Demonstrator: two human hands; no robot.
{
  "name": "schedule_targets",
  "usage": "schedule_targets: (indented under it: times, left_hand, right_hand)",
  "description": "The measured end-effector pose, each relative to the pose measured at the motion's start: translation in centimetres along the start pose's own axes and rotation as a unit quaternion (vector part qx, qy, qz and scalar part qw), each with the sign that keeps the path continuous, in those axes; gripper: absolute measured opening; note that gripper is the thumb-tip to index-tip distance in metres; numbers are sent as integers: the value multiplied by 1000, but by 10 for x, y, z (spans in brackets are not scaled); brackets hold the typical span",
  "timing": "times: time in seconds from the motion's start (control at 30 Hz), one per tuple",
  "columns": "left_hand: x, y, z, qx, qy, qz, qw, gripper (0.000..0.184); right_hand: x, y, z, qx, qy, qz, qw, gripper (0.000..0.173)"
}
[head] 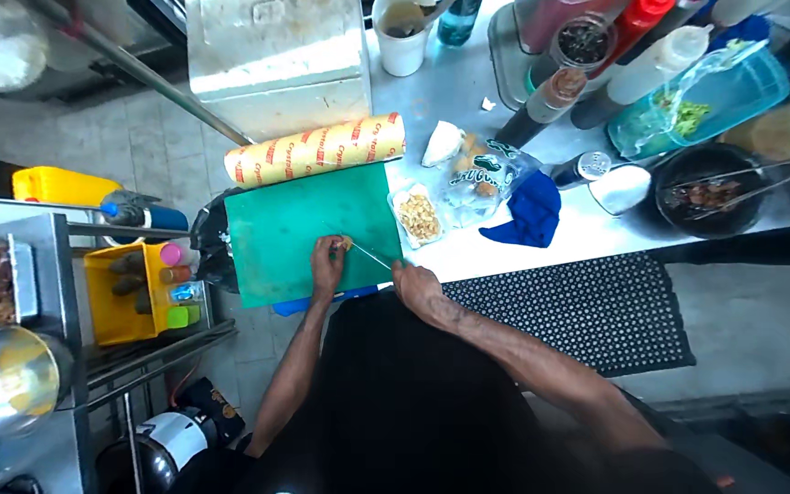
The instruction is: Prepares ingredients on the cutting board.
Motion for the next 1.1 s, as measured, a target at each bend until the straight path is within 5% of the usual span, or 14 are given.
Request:
schedule_targets:
  times: [0.23,0.33,0.47,0.6,0.9,1.1]
  left_hand:
    - [2,-7,5,23,16,26,999,15]
    - [2,-11,6,28,20,33,999,17]
    - [1,-15,13,27,7,45,999,19]
    - [-5,-21,16,25,3,55,998,21]
    - [-9,-8,17,41,13,30,999,11]
    - [-8,-8,18,28,15,26,999,10]
  right_hand:
    - [-8,-7,22,17,-45,42,998,25]
    - [13,-21,-12,22,-18,8,1000,24]
    - [30,-41,-71,9,124,-21,992,20]
    - [17,-45,-90,-23,100,-9,995,22]
    - [-7,-15,11,7,3,52,999,20]
    - [-4,-15,19,32,-39,48,998,23]
Point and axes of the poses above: each hand's wrist, its own z-axis away from the middle knuckle, its own x-axis out of the palm, y = z × x, the point moved 5 cm from there along -z, towards the middle knuckle, and after that the axes turned 14 degrees about z, right-handed, at the moved point
